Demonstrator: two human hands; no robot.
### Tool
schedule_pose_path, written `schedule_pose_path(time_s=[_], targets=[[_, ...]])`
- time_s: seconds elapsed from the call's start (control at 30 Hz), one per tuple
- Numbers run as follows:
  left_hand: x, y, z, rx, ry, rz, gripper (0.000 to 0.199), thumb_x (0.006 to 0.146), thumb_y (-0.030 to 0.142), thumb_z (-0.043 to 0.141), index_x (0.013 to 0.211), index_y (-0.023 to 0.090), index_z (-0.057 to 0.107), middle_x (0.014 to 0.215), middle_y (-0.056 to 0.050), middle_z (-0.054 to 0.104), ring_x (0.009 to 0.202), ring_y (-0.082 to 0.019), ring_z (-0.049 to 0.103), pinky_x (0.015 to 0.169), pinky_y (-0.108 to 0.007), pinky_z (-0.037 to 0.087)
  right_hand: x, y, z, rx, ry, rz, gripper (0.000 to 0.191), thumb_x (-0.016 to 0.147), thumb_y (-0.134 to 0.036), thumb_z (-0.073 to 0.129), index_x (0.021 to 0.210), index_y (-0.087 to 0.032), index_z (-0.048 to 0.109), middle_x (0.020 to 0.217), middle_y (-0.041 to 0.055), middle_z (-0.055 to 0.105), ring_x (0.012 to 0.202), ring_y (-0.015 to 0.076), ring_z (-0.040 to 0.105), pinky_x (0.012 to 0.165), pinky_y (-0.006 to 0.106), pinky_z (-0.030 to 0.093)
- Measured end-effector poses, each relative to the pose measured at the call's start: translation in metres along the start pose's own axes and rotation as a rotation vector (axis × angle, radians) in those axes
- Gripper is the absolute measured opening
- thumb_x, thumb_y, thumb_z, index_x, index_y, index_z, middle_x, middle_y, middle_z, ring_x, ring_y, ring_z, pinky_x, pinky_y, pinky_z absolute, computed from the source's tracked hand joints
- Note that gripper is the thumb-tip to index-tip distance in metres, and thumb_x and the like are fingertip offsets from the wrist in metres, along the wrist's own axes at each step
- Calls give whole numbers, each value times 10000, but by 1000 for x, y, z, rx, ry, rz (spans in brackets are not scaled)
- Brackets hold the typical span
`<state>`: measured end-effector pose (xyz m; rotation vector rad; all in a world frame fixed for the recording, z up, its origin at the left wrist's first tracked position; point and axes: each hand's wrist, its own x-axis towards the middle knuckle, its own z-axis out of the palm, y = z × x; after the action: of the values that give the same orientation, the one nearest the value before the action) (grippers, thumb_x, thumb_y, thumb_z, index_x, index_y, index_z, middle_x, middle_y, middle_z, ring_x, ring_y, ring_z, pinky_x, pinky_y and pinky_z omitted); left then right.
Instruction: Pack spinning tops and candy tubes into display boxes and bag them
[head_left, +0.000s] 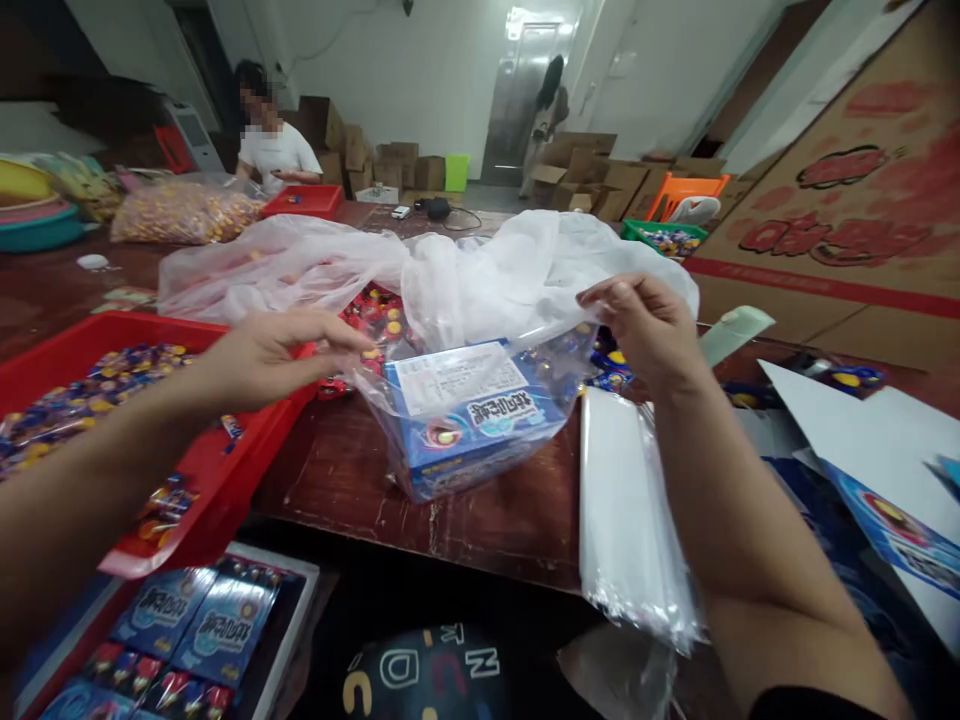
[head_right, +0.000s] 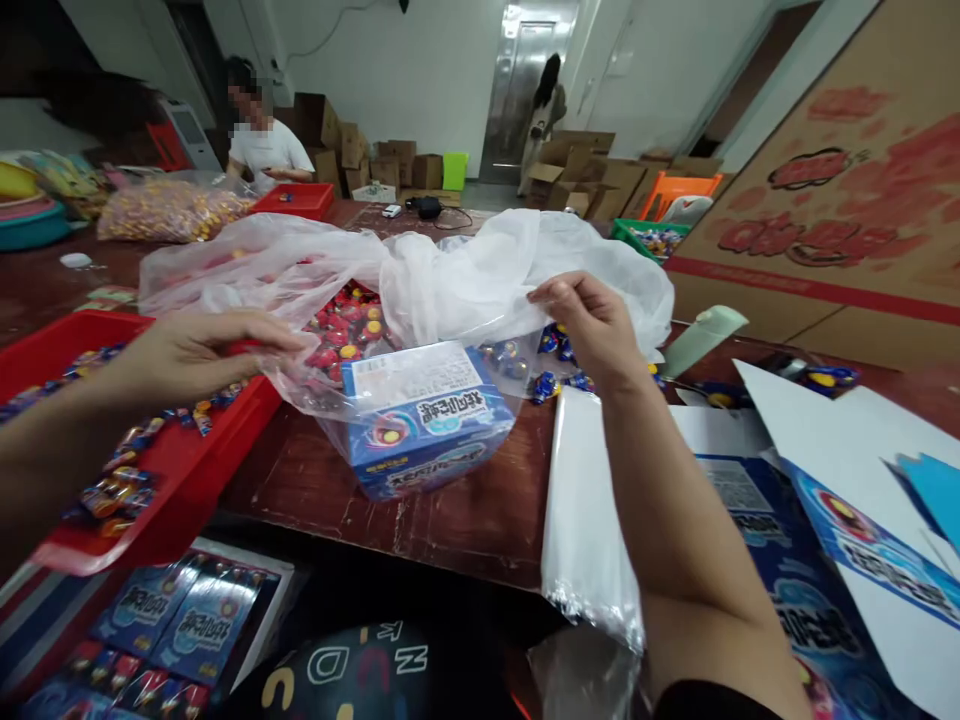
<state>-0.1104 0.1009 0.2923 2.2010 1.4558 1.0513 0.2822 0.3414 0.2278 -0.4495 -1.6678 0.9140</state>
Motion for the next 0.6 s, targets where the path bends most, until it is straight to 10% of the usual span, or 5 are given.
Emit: schedule_pose_path(time_s=[0.17,0.33,0.6], targets=[[-7,10,37,-188,118,-41,618,890,318,786,1477,194,639,869,-42,785,816,-193,747,853,-314,620,20,-87,77,-238,-289,-217,232,976,-364,736,1142,-222,813,1116,38,787,1067,142,718,1023,311,525],[-5,14,44,-180,186,-4,674,891,307,808,1517,189,591,871,-37,779,843,-192,744,866,-313,616,26,-131,173,-108,-900,165,341,840,-503,871,766,-181,788,625,-18,650,539,89,593,528,230,483],[-6,26,27,-117,177,1,887,803,323,901,1573,156,495,810,22,761,768,-153,725,975,-331,589,23,-134,187,-128,-970,458,469,721,-501,962,613,-129,697,530,-33,528,409,31,463,429,171,322]])
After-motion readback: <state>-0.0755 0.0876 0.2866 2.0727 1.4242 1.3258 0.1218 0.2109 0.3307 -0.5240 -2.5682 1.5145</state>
